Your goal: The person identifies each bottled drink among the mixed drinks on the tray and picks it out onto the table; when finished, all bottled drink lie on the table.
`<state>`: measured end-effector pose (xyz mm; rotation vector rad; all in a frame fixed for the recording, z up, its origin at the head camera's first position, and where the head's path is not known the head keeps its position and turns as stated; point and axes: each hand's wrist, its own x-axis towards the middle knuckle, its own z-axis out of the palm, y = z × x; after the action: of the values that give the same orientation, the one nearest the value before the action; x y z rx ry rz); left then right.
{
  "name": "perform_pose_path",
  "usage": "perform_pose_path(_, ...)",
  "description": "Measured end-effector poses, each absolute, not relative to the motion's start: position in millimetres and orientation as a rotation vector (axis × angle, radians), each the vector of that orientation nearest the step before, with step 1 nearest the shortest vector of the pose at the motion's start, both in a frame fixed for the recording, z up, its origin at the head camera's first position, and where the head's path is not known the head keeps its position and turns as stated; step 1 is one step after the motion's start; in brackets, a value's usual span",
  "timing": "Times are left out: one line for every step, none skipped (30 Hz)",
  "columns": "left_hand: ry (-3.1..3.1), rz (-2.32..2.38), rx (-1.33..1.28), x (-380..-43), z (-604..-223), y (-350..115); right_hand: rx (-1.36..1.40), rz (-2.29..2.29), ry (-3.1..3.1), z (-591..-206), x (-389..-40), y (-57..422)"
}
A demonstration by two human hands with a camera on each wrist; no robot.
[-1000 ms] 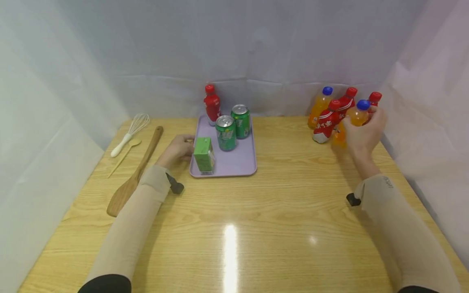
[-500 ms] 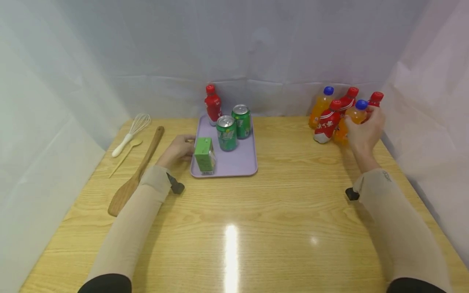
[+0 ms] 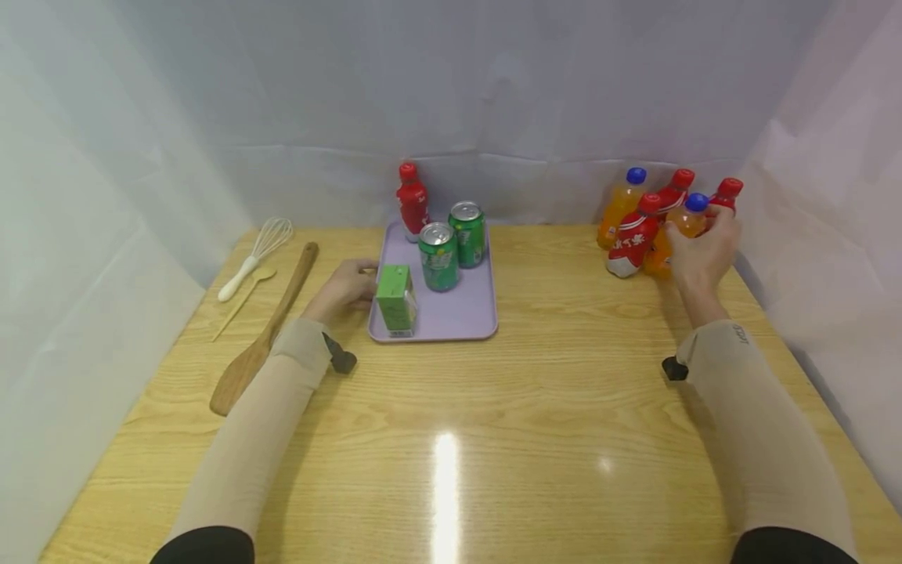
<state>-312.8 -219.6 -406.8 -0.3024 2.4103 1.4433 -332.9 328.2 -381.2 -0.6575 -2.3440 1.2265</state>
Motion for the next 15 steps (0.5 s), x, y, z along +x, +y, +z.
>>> perform_pose_path(2.408, 1.45, -0.304, -312.7, -407.0, -219.2, -0.659, 1.224, -2.341, -381.5, -332.9, 329.0)
perform_pose_path(2.407, 1.452, -0.304, -312.7, -407.1, -218.9, -0.66, 1.221, -2.337, -381.6, -332.8, 329.8)
perform_pose_path(2.406, 1.453, -0.304, -312.6, -407.0, -218.8, -0.659, 1.217, -2.334, -381.5, -332.7, 330.5)
perform_pose_path(2.407, 1.451, -0.303, -312.5, -406.8, -218.6, -0.662, 1.214, -2.336, -381.4, -332.8, 331.0)
perform_pose_path(2.406, 1.452, -0.304, -312.3, -406.4, -218.5, -0.664, 1.212, -2.341, -381.2, -332.8, 331.3)
perform_pose_path(2.406, 1.456, -0.307, -312.1, -406.0, -218.4, -0.663, 1.211, -2.348, -380.8, -332.8, 331.5)
perform_pose_path(2.404, 1.458, -0.308, -312.0, -405.6, -218.4, -0.66, 1.211, -2.36, -380.4, -332.9, 331.9)
perform_pose_path(2.406, 1.455, -0.309, -311.9, -405.3, -218.6, -0.657, 1.201, -2.374, -380.2, -333.1, 332.0)
perform_pose_path(2.407, 1.454, -0.311, -311.8, -405.0, -218.7, -0.65, 1.184, -2.394, -380.1, -333.2, 332.0)
perform_pose_path(2.407, 1.455, -0.314, -311.7, -404.9, -218.9, -0.643, 1.164, -2.414, -380.1, -332.9, 331.9)
perform_pose_path(2.409, 1.454, -0.315, -311.6, -404.9, -219.0, -0.632, 1.143, -2.433, -380.1, -332.5, 331.9)
perform_pose_path(2.409, 1.454, -0.317, -311.7, -405.0, -219.1, -0.622, 1.123, -2.453, -380.0, -332.0, 332.5)
perform_pose_path(2.409, 1.452, -0.317, -311.6, -405.2, -219.0, -0.613, 1.1, -2.474, -380.2, -331.5, 333.3)
perform_pose_path(2.411, 1.451, -0.317, -311.6, -405.5, -219.0, -0.603, 1.076, -2.49, -380.8, -330.8, 333.7)
perform_pose_path(2.413, 1.449, -0.316, -311.7, -405.9, -218.9, -0.593, 1.067, -2.507, -381.1, -329.7, 334.5)
